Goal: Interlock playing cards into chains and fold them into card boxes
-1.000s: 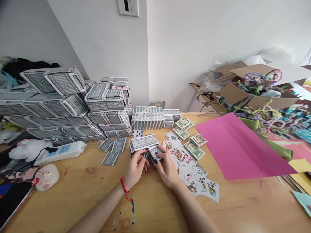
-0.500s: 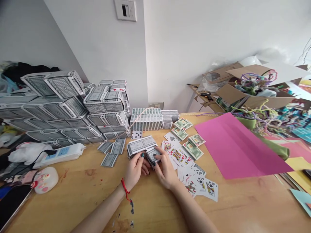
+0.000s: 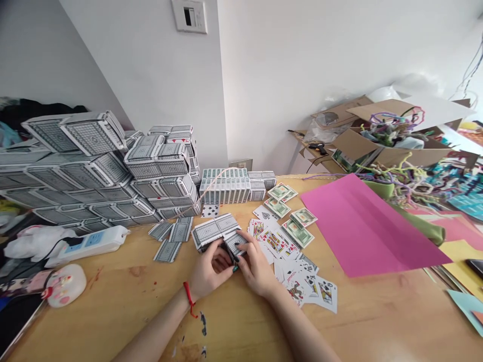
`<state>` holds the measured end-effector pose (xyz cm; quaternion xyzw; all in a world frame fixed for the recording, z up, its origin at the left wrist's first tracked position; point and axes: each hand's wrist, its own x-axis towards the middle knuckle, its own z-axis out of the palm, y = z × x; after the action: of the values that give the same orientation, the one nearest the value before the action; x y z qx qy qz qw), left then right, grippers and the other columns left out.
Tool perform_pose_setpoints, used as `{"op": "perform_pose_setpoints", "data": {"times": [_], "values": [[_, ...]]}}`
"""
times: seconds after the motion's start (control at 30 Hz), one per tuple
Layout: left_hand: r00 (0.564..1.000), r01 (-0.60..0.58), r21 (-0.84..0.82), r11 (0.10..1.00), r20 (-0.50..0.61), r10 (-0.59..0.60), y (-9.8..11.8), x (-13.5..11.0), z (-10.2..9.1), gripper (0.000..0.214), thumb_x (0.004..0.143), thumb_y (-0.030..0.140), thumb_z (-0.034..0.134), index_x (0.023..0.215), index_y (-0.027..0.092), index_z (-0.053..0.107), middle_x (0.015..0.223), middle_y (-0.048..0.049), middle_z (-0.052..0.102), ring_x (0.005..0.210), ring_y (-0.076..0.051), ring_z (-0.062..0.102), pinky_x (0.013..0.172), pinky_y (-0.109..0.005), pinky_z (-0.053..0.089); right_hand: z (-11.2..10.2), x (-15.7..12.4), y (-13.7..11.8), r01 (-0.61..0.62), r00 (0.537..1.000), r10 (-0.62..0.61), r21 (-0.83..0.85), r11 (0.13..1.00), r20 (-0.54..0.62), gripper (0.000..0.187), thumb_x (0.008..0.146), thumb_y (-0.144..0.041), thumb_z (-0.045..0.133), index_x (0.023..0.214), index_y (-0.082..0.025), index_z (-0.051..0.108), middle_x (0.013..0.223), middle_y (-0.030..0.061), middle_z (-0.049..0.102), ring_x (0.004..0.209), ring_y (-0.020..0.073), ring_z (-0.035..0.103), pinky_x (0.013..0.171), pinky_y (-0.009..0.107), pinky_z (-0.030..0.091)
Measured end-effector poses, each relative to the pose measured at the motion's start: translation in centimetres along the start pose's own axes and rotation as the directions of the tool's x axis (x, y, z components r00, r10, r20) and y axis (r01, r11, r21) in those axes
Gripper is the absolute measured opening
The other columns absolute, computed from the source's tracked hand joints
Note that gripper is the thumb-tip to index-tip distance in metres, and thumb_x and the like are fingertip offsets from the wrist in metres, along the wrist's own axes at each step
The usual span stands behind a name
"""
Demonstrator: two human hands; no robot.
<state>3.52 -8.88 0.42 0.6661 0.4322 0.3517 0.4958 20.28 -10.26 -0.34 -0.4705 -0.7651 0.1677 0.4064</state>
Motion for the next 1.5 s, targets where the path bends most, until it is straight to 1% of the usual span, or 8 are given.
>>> {"op": "perform_pose_setpoints", "data": {"times": [0.1, 0.27, 0.53, 0.67, 0.8, 1.2, 1.37, 1.5], "values": [[0.999, 0.022, 0.12, 0.993, -0.039, -0.017, -0.1, 0.0, 0.5, 0.07, 0.064, 0.034, 0.068, 0.123, 0.019, 0.034, 0.065, 0.0019, 0.062, 0.056, -0.016, 0.061, 0.051, -0.024, 0.048, 0.0, 0.0, 0.0, -0.007, 1.0, 0.006, 0.008, 1.0, 0.007, 0.013, 0.087, -0.026, 0.039, 0.099, -0.021, 0.044, 0.131, 0.0132, 0.043, 0.12, 0.023, 0.043, 0.091, 0.04, 0.044], [0.991, 0.011, 0.239, 0.971, -0.133, 0.021, -0.5, 0.1, 1.3, 0.054, 0.07, 0.034, 0.061, 0.117, 0.018, 0.038, 0.057, 0.0032, 0.059, 0.053, -0.016, 0.059, 0.048, -0.024, 0.043, 0.0, -0.1, 0.0, -0.008, 1.0, 0.008, 0.043, 0.999, 0.009, 0.014, 0.088, -0.027, 0.039, 0.099, -0.022, 0.044, 0.131, 0.0129, 0.041, 0.121, 0.0234, 0.041, 0.094, 0.042, 0.041], [0.986, 0.0, 0.325, 0.946, -0.158, 0.054, -0.6, 0.0, 1.2, 0.045, 0.072, 0.035, 0.059, 0.111, 0.019, 0.042, 0.057, 0.004, 0.059, 0.053, -0.015, 0.059, 0.051, -0.024, 0.044, -0.1, -0.2, -0.2, -0.017, 1.0, 0.015, 0.069, 0.997, 0.022, 0.013, 0.087, -0.025, 0.04, 0.099, -0.021, 0.044, 0.131, 0.0126, 0.041, 0.122, 0.0231, 0.04, 0.096, 0.042, 0.039], [0.977, -0.008, 0.482, 0.876, -0.184, 0.111, -0.9, -0.3, 1.0, 0.049, 0.071, 0.041, 0.06, 0.113, 0.02, 0.045, 0.064, -0.0001, 0.065, 0.057, -0.017, 0.063, 0.052, -0.025, 0.046, -0.1, -0.2, -0.3, -0.015, 0.999, 0.013, 0.062, 0.998, 0.031, 0.014, 0.087, -0.024, 0.04, 0.099, -0.021, 0.045, 0.131, 0.0126, 0.041, 0.122, 0.0232, 0.04, 0.097, 0.042, 0.038], [0.957, -0.007, 0.623, 0.782, -0.223, 0.186, -1.6, -0.5, 1.2, 0.062, 0.072, 0.044, 0.058, 0.123, 0.016, 0.04, 0.069, -0.0043, 0.068, 0.062, -0.021, 0.065, 0.052, -0.027, 0.047, -0.1, -0.1, -0.3, -0.001, 1.0, 0.001, 0.03, 1.0, 0.025, 0.013, 0.086, -0.023, 0.041, 0.098, -0.021, 0.046, 0.131, 0.0125, 0.042, 0.121, 0.0233, 0.041, 0.095, 0.042, 0.04], [0.946, 0.002, 0.675, 0.738, -0.241, 0.218, -1.6, -0.5, 1.3, 0.057, 0.071, 0.044, 0.058, 0.118, 0.015, 0.04, 0.072, -0.0033, 0.068, 0.066, -0.021, 0.066, 0.056, -0.029, 0.049, 0.3, -0.3, -0.6, 0.005, 1.0, -0.004, -0.046, 0.999, 0.024, 0.018, 0.084, -0.015, 0.043, 0.1, -0.02, 0.045, 0.131, 0.0143, 0.039, 0.121, 0.0246, 0.039, 0.095, 0.044, 0.04], [0.942, -0.015, 0.642, 0.767, -0.248, 0.226, -1.7, -0.9, 1.6, 0.06, 0.072, 0.041, 0.059, 0.121, 0.014, 0.036, 0.068, -0.0011, 0.067, 0.06, -0.017, 0.064, 0.055, -0.027, 0.049, 0.4, -0.2, -0.7, 0.043, 0.999, -0.042, -0.102, 0.994, 0.008, 0.017, 0.083, -0.015, 0.044, 0.099, -0.019, 0.048, 0.129, 0.0158, 0.041, 0.118, 0.0253, 0.042, 0.092, 0.044, 0.043], [0.943, -0.013, 0.618, 0.786, -0.255, 0.216, -1.7, -1.0, 1.6, 0.06, 0.072, 0.038, 0.059, 0.122, 0.014, 0.035, 0.071, -0.0016, 0.067, 0.062, -0.017, 0.064, 0.053, -0.026, 0.049, 0.8, -0.3, -0.6, 0.049, 0.998, -0.053, -0.128, 0.991, -0.033, 0.016, 0.084, -0.016, 0.044, 0.098, -0.019, 0.051, 0.127, 0.0166, 0.044, 0.115, 0.0253, 0.046, 0.088, 0.043, 0.046]]}}
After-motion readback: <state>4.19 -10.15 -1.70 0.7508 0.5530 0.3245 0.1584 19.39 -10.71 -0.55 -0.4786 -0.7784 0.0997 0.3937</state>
